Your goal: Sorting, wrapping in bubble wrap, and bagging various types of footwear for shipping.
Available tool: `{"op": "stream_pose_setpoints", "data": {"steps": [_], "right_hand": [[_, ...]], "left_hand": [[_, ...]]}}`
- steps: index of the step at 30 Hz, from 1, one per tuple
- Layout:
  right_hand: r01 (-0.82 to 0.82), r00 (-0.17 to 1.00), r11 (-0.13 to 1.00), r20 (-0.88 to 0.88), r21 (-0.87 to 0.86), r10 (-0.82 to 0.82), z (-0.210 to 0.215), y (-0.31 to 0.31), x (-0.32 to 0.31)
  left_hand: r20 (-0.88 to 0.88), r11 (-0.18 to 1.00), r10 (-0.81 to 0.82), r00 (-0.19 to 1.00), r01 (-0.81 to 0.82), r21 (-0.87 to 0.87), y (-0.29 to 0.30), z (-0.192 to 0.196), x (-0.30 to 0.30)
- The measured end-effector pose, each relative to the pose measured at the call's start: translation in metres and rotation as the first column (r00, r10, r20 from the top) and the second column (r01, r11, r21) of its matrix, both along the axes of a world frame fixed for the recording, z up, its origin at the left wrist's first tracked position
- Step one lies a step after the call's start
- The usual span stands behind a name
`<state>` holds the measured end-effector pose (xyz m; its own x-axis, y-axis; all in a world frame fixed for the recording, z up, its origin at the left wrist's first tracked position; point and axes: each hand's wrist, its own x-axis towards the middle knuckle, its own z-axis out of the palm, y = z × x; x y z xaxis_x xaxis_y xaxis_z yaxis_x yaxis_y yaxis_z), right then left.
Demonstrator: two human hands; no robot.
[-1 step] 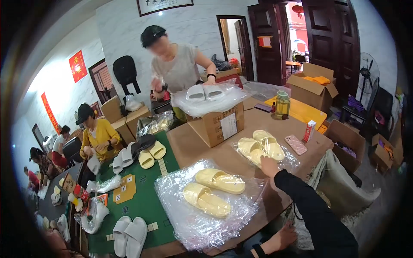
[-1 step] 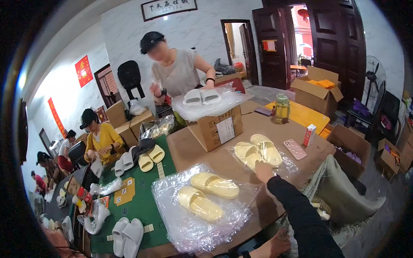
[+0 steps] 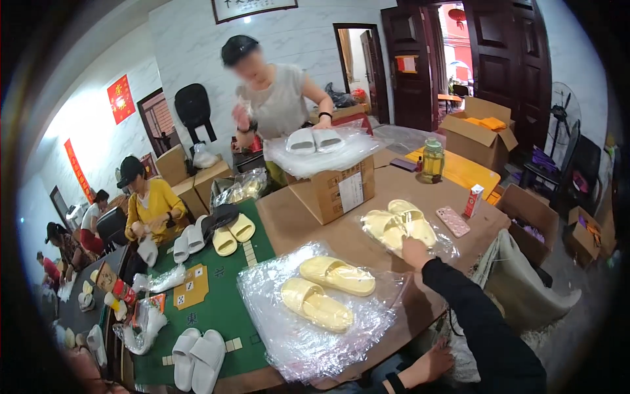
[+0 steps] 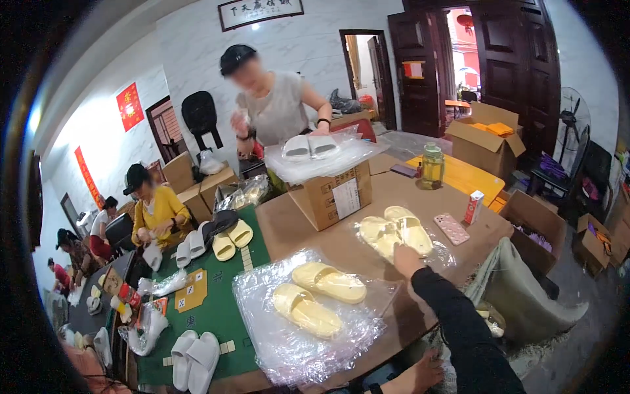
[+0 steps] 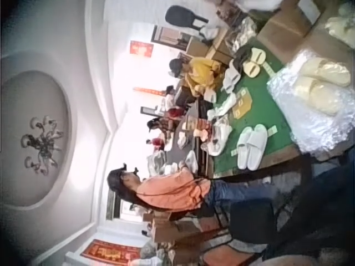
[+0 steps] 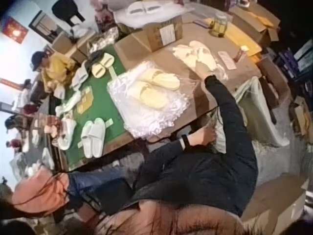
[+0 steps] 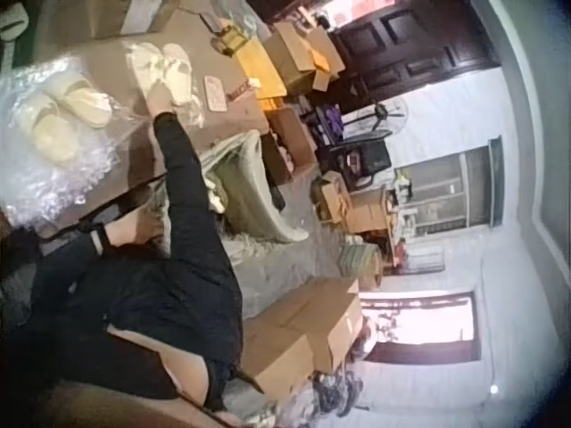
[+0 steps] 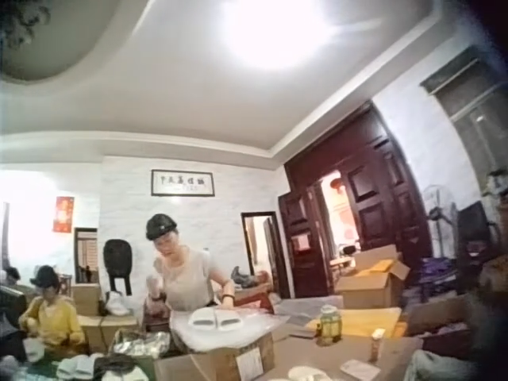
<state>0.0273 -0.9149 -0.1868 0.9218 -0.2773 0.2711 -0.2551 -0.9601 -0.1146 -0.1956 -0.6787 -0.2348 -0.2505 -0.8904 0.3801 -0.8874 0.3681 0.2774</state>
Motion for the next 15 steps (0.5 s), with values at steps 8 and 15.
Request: {"op": "stream_pose_setpoints", "data": {"steps": [8,15], "right_hand": [[-0.16,0.711,0.961,0.701,0.227,-0.047,0.151,-0.052,-0.061],[-0.227,0.737,0.793,0.632,0.566,-0.241,0.288,-0.045,-0.253]], "left_hand": [[0.071,0.997,0.038,0.997,-0.042,0.057,-0.005,0.02,0.018],[0.166,0.995,-0.003,0.986,-0.013,0.095,0.0,0.052,0.028]]}}
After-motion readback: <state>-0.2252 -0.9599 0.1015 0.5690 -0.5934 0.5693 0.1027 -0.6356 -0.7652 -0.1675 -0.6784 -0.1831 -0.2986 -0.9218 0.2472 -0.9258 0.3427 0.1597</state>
